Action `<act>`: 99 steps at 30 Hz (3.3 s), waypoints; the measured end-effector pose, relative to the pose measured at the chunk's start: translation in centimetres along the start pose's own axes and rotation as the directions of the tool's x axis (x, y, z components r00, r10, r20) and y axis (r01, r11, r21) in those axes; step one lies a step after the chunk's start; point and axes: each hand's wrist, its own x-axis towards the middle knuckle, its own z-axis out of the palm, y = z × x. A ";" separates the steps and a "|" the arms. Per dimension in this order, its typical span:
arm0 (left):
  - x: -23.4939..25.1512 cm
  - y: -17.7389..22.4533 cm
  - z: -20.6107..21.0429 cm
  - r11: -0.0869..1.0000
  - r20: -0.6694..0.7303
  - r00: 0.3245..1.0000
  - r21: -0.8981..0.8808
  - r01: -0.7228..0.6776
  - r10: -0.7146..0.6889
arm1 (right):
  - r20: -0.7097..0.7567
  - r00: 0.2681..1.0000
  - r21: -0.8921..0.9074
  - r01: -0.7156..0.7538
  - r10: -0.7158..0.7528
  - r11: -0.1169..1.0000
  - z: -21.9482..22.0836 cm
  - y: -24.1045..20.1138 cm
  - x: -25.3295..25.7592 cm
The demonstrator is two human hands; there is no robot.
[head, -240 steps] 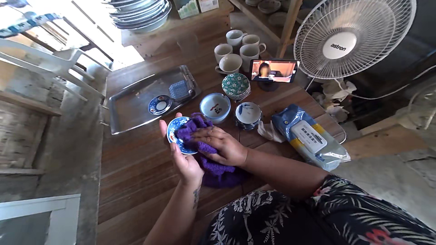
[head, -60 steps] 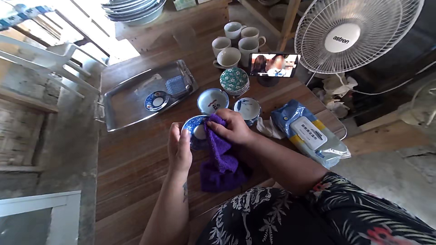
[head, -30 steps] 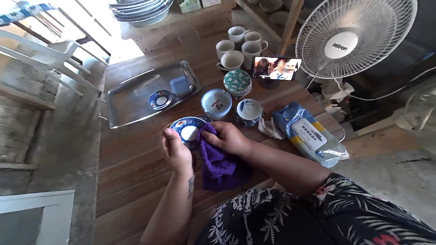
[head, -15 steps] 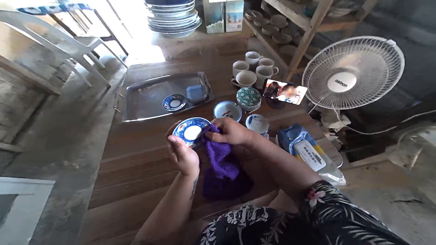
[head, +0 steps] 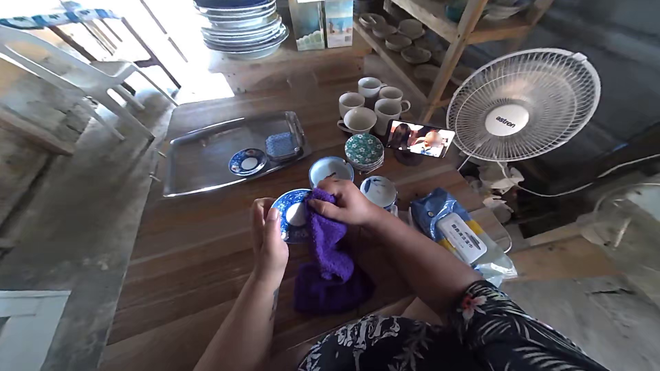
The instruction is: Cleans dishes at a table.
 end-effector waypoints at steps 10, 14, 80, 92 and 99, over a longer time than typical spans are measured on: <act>0.3 -0.5 -0.6 0.990 0.135 0.986 0.087 -0.114 0.101 | 0.134 0.990 -0.051 -0.036 0.043 0.998 -0.6 -0.3 -0.2; 0.3 -0.5 -0.9 0.940 0.273 0.946 0.239 -0.245 0.177 | 0.157 0.987 -0.221 -0.005 0.041 0.975 -0.7 -1.2 0.0; -0.5 1.2 0.3 0.992 -0.201 0.978 0.098 0.081 -0.060 | -0.002 0.974 -0.175 -0.222 0.225 0.959 2.3 -2.3 -0.4; -0.6 0.0 0.5 0.977 -0.020 0.993 -0.181 0.115 -0.120 | -0.065 0.984 -0.137 -0.173 0.165 0.975 0.8 -0.9 -0.2; -0.2 0.7 0.7 0.840 0.234 0.936 -0.421 0.342 -0.264 | -0.105 0.992 -0.239 -0.090 0.067 0.967 0.0 -0.5 -0.2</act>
